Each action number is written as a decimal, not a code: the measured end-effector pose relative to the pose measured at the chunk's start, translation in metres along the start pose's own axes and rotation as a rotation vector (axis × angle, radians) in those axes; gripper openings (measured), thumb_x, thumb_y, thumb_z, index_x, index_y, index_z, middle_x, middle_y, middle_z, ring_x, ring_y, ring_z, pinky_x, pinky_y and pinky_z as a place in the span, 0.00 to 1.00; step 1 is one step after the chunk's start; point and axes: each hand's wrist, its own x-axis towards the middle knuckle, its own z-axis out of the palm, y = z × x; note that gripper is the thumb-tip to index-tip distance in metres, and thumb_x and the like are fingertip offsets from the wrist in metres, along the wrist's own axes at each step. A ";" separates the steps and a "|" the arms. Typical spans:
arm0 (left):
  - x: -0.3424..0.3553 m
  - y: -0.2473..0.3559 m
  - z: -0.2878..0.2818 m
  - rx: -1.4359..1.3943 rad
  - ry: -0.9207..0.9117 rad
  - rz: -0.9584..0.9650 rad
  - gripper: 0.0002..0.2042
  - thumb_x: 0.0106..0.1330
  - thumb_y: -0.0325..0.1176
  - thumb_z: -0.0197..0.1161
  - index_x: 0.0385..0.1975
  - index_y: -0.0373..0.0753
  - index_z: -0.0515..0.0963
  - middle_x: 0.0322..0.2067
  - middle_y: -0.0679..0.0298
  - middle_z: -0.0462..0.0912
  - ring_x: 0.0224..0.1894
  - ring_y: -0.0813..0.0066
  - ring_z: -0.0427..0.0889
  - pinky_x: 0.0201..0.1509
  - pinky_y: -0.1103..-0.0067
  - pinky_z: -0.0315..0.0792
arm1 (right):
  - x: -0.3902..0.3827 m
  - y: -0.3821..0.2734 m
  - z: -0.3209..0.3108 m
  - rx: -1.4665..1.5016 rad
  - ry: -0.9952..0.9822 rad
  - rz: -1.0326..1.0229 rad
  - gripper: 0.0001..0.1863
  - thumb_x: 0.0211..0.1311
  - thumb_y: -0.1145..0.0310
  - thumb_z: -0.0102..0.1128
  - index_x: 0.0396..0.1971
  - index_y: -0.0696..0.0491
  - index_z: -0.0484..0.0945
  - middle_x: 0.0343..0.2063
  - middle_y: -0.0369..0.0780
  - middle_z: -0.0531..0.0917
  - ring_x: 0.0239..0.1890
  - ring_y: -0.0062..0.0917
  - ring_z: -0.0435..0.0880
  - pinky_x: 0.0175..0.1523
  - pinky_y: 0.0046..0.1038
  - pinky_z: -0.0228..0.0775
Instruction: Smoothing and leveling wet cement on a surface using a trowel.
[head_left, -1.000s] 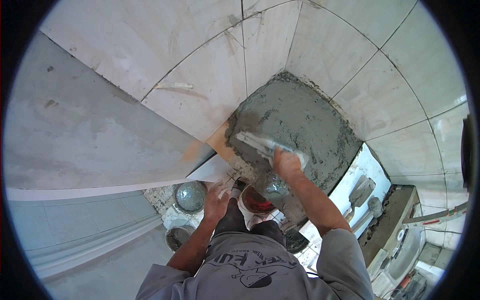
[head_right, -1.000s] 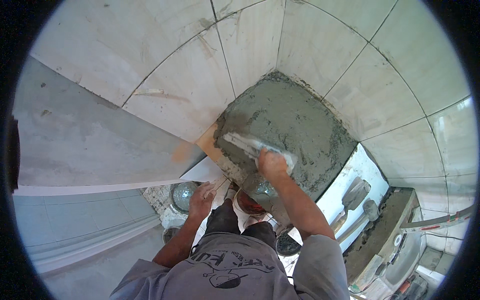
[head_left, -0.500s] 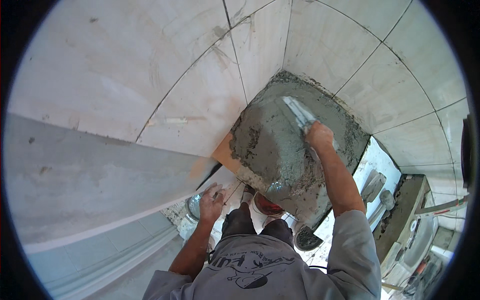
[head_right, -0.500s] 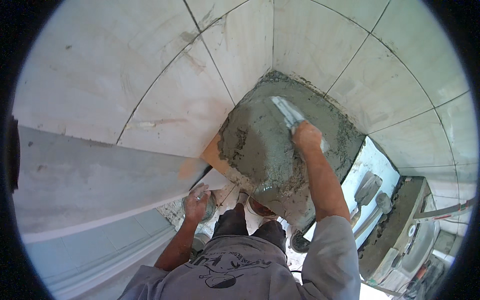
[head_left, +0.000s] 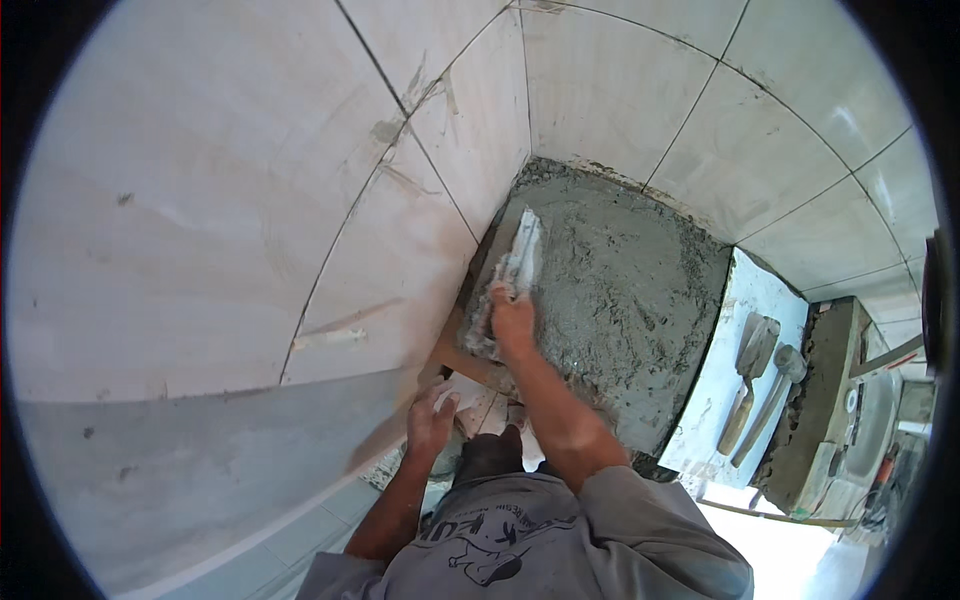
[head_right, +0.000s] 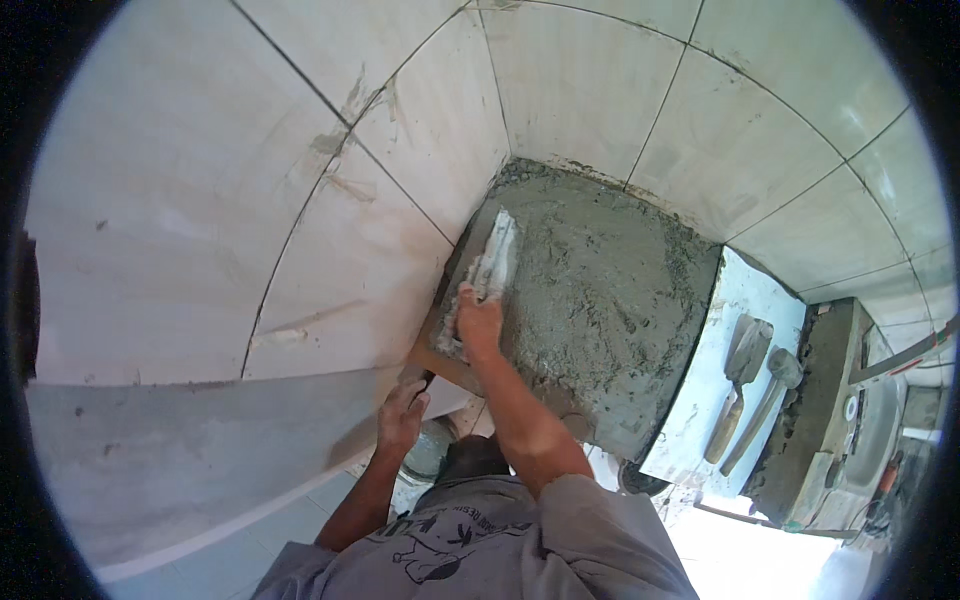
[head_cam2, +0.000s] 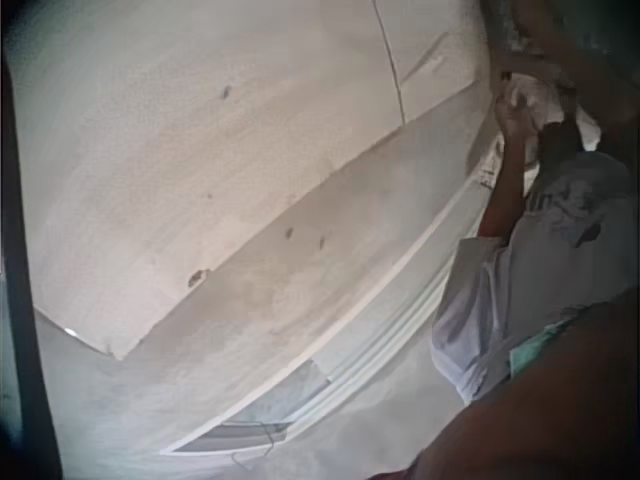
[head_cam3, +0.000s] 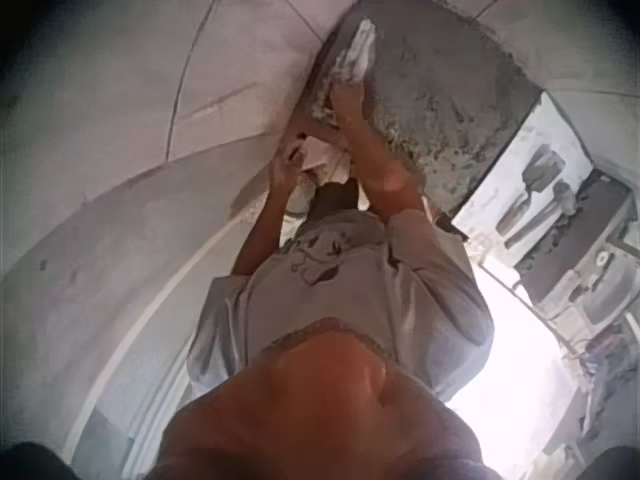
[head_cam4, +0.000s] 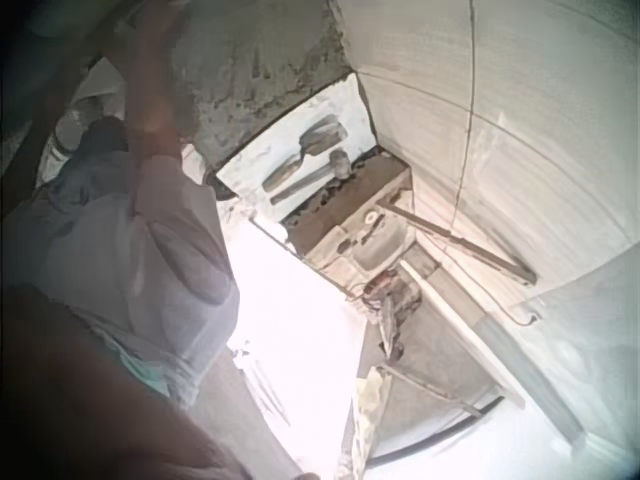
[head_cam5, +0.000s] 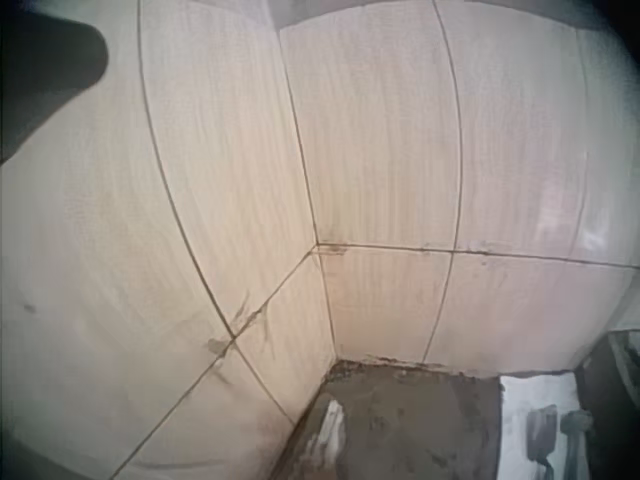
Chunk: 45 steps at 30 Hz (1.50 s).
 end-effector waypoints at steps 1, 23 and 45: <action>-0.002 -0.003 -0.007 -0.048 -0.003 -0.045 0.14 0.60 0.34 0.60 0.44 0.35 0.78 0.47 0.49 0.77 0.51 0.54 0.76 0.57 0.69 0.67 | 0.002 -0.006 0.016 0.013 0.008 -0.001 0.20 0.63 0.60 0.57 0.43 0.63 0.71 0.27 0.40 0.78 0.22 0.28 0.77 0.28 0.30 0.71; 0.026 0.013 -0.008 0.047 -0.448 -0.011 0.17 0.63 0.40 0.58 0.46 0.34 0.77 0.43 0.49 0.80 0.48 0.56 0.79 0.53 0.70 0.70 | 0.086 0.020 0.042 0.173 0.002 0.359 0.13 0.54 0.66 0.56 0.18 0.58 0.69 0.11 0.40 0.70 0.09 0.30 0.68 0.13 0.35 0.62; 0.013 0.084 0.043 0.067 -0.593 0.100 0.18 0.62 0.37 0.57 0.48 0.34 0.75 0.40 0.47 0.80 0.44 0.54 0.80 0.48 0.71 0.72 | 0.083 -0.063 -0.219 0.179 0.163 0.350 0.11 0.52 0.68 0.60 0.27 0.61 0.73 0.15 0.40 0.73 0.10 0.28 0.70 0.15 0.34 0.63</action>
